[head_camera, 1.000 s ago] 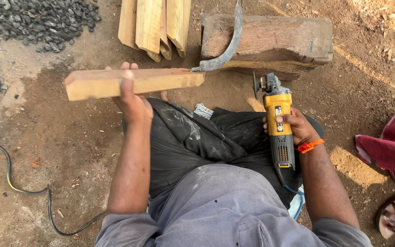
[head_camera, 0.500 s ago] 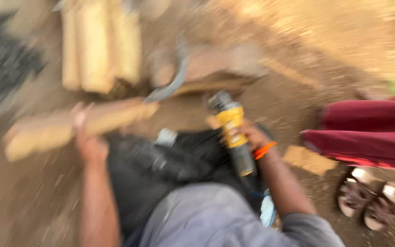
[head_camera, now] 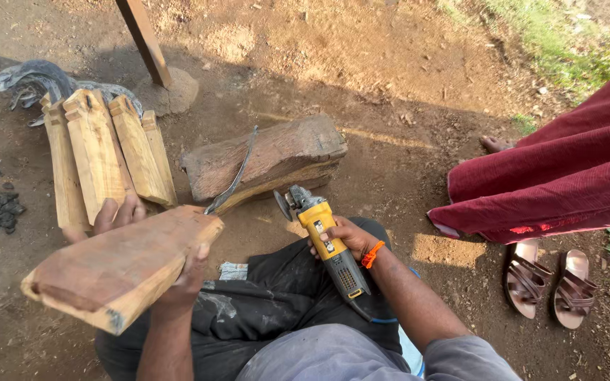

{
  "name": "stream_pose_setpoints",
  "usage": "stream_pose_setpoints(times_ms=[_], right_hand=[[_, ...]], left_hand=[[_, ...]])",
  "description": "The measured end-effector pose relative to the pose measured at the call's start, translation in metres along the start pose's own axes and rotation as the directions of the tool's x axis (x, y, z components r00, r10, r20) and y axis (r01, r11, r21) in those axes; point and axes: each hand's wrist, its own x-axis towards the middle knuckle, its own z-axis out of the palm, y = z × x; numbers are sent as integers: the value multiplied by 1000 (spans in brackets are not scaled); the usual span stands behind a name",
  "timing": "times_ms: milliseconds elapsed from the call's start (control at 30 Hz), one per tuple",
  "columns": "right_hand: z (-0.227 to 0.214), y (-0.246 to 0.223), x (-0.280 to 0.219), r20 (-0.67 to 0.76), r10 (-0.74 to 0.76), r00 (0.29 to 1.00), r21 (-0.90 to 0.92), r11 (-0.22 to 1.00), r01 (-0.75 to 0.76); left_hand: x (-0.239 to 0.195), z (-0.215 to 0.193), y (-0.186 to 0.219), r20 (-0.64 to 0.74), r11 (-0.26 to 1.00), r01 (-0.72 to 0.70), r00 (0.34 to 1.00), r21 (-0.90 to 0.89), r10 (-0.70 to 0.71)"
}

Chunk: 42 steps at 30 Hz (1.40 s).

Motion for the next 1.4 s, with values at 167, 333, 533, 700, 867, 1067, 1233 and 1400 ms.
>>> stream_pose_setpoints(times_ms=[167, 333, 533, 700, 867, 1067, 1233, 1400], right_hand=[[-13, 2, -2, 19, 6, 1000, -19, 1000, -6], [-19, 6, 0, 18, -37, 999, -78, 996, 38], [-13, -1, 4, -34, -13, 999, -104, 995, 9], [-1, -2, -3, 108, -23, 994, 67, 998, 16], [-8, 10, 0, 31, -22, 999, -36, 999, 23], [-11, -2, -3, 37, -19, 999, 11, 1000, 18], [-8, -2, -2, -22, -6, 1000, -87, 996, 4], [-10, -2, -7, -2, -8, 1000, -79, 997, 8]], left_hand=[[-31, 4, -45, 155, 905, -195, 977, 377, 146], [-41, -25, -86, -269, 926, 270, 901, -263, -339], [-21, -63, -116, -278, 390, 561, 277, -731, -920], [7, -61, -139, -133, 306, 559, 329, -770, -935], [59, -42, -100, -394, 672, 478, 560, -565, -729], [24, -28, -46, -126, 998, 22, 992, 55, -15], [-56, -20, 0, -36, 991, -127, 991, 53, 129], [-66, 17, 25, -28, 978, -204, 979, -50, 203]])
